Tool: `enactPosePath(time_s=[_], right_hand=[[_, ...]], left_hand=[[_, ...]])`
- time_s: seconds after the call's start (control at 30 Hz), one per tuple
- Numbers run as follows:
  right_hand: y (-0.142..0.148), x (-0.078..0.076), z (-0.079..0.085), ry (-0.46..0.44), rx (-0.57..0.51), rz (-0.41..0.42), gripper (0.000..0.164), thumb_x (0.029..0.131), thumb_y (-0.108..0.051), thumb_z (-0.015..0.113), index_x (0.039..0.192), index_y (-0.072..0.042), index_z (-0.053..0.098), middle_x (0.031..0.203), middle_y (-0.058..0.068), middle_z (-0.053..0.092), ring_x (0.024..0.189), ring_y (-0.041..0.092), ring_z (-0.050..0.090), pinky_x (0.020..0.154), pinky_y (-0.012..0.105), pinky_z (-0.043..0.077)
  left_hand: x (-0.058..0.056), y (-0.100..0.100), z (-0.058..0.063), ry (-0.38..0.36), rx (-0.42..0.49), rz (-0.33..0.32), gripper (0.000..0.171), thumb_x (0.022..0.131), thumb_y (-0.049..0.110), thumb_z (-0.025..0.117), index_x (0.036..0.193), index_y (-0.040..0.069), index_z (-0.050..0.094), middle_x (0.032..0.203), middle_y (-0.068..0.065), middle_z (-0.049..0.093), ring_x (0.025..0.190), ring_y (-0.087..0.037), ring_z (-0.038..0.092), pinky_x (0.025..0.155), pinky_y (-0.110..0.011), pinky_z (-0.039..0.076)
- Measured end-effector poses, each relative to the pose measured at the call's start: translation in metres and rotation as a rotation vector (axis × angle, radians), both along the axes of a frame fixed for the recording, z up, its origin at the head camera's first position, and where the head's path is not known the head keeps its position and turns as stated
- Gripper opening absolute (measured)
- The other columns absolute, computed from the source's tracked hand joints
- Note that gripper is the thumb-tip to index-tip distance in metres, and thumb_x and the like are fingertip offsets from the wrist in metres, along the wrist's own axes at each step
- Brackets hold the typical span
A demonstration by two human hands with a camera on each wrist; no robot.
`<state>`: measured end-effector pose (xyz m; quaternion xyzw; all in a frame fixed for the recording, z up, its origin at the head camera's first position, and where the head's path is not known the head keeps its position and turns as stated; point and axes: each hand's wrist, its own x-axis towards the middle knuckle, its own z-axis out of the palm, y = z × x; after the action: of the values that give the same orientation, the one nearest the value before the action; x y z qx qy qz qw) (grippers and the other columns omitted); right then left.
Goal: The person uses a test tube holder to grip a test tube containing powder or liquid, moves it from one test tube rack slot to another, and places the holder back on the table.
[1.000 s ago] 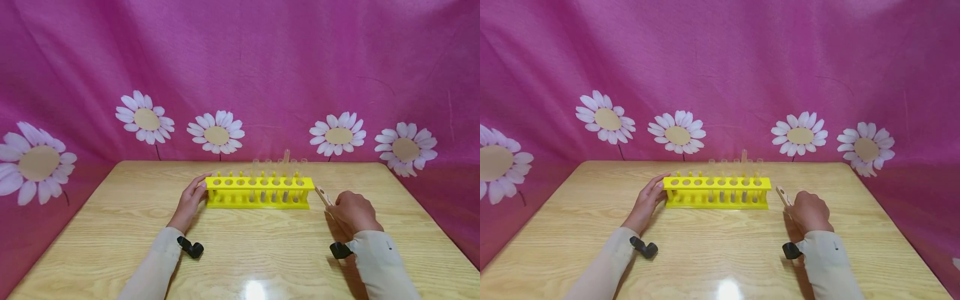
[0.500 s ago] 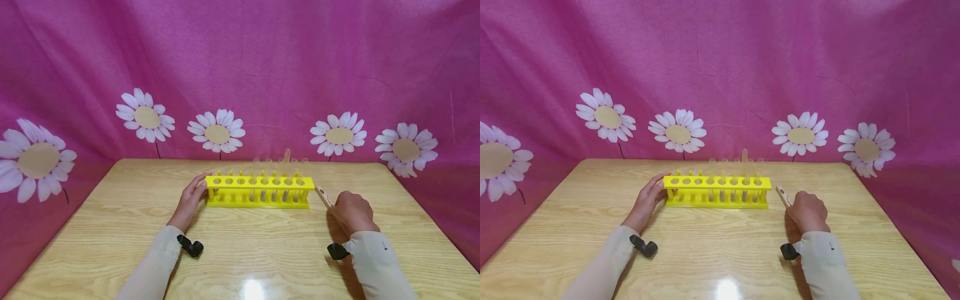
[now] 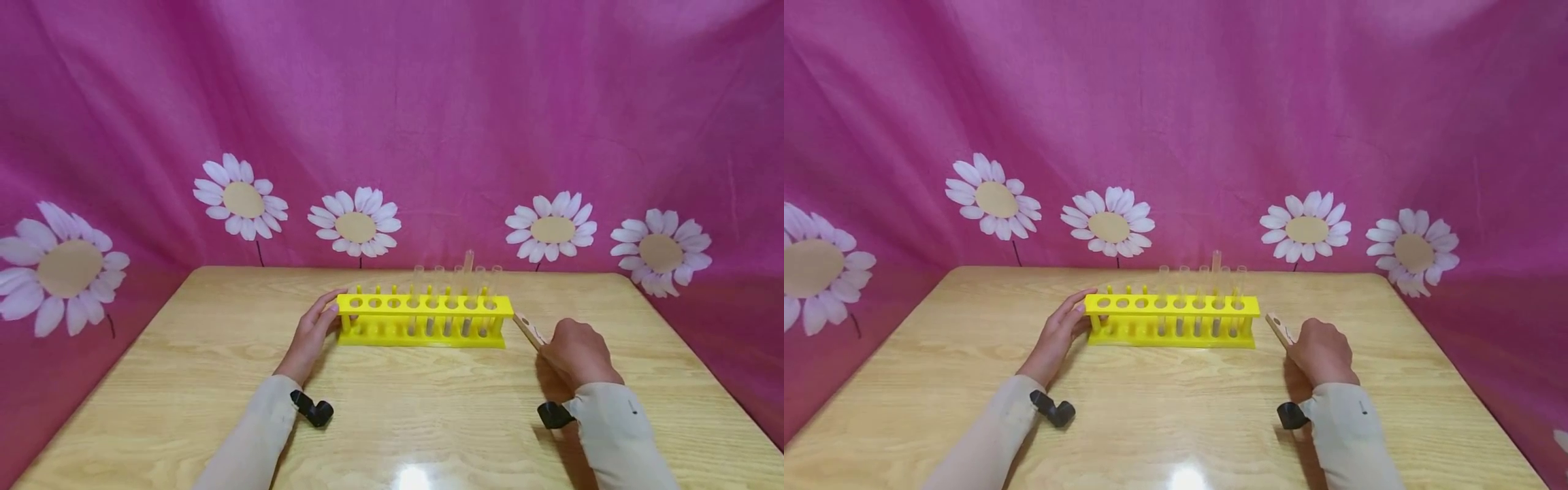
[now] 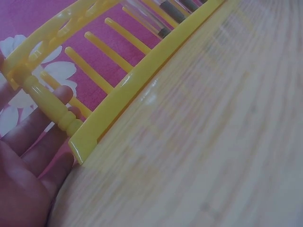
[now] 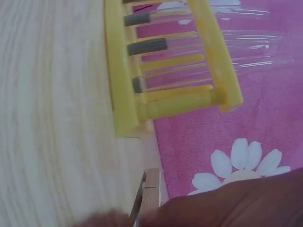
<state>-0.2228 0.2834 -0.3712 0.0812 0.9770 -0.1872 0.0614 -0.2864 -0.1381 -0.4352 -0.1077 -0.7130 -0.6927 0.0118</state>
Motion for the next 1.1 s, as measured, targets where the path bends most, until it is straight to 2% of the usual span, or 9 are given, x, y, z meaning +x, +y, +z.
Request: enactPosePath(time_s=[0.2,0.3,0.4,0.5,0.67,0.8,0.93,1.1], right_hand=[[0.009,0.000,0.004,0.049,-0.060,-0.007,0.022,0.087,-0.016,0.063,0.085,0.006,0.066,0.070,0.010,0.058,0.064,0.026,0.050,0.055,0.035,0.042],[0.013,0.001,0.010,0.077,-0.081,-0.019,0.025,0.092,-0.017,0.058,0.092,0.007,0.063,0.075,0.012,0.059,0.067,0.027,0.050,0.056,0.035,0.042],[0.010,0.003,0.019,0.163,-0.085,-0.014,0.025,0.095,-0.017,0.055,0.096,0.008,0.059,0.075,0.014,0.058,0.066,0.028,0.050,0.054,0.035,0.040],[-0.001,0.005,0.032,0.288,-0.081,-0.012,0.025,0.094,-0.017,0.052,0.097,0.007,0.056,0.075,0.015,0.057,0.066,0.029,0.049,0.053,0.035,0.038],[-0.028,0.005,0.056,0.455,-0.124,-0.055,0.027,0.096,-0.017,0.051,0.103,0.008,0.055,0.082,0.019,0.056,0.069,0.031,0.049,0.054,0.035,0.039],[-0.050,0.006,0.073,0.488,-0.201,-0.093,0.031,0.097,-0.019,0.054,0.110,0.009,0.055,0.092,0.021,0.052,0.075,0.032,0.047,0.053,0.032,0.044],[-0.069,0.009,0.085,0.503,-0.249,-0.086,0.033,0.095,-0.020,0.059,0.110,0.009,0.059,0.095,0.021,0.053,0.076,0.031,0.049,0.052,0.028,0.046],[-0.089,0.013,0.093,0.519,-0.296,-0.066,0.032,0.094,-0.021,0.061,0.112,0.006,0.060,0.099,0.021,0.058,0.071,0.028,0.050,0.050,0.027,0.046]], left_hand=[[0.001,0.000,0.001,-0.015,0.039,-0.032,0.041,0.105,0.027,0.043,0.143,0.014,0.046,0.139,-0.013,0.049,0.118,-0.035,0.054,0.106,-0.044,0.038],[0.007,0.002,0.010,-0.018,0.048,-0.048,0.041,0.105,0.021,0.041,0.144,0.008,0.044,0.140,-0.017,0.048,0.119,-0.040,0.051,0.107,-0.047,0.037],[0.013,0.003,0.020,-0.012,0.051,-0.051,0.041,0.105,0.018,0.040,0.144,0.004,0.043,0.138,-0.020,0.049,0.119,-0.045,0.050,0.106,-0.049,0.037],[0.016,0.003,0.025,-0.008,0.037,-0.047,0.042,0.105,0.019,0.040,0.144,0.004,0.043,0.139,-0.019,0.049,0.119,-0.045,0.050,0.106,-0.049,0.037],[0.016,0.002,0.025,-0.016,0.021,-0.041,0.042,0.105,0.021,0.041,0.144,0.005,0.044,0.142,-0.015,0.047,0.120,-0.045,0.050,0.107,-0.050,0.036],[0.016,0.001,0.025,-0.009,0.027,-0.038,0.042,0.105,0.020,0.040,0.143,0.004,0.043,0.141,-0.016,0.048,0.119,-0.045,0.050,0.106,-0.050,0.037],[0.017,0.000,0.026,0.000,0.021,-0.037,0.042,0.105,0.020,0.041,0.143,0.004,0.044,0.142,-0.015,0.047,0.118,-0.043,0.052,0.106,-0.049,0.037],[0.005,-0.001,0.007,0.032,0.028,-0.024,0.044,0.104,0.029,0.045,0.142,0.007,0.046,0.139,-0.011,0.050,0.115,-0.037,0.056,0.104,-0.046,0.040]])
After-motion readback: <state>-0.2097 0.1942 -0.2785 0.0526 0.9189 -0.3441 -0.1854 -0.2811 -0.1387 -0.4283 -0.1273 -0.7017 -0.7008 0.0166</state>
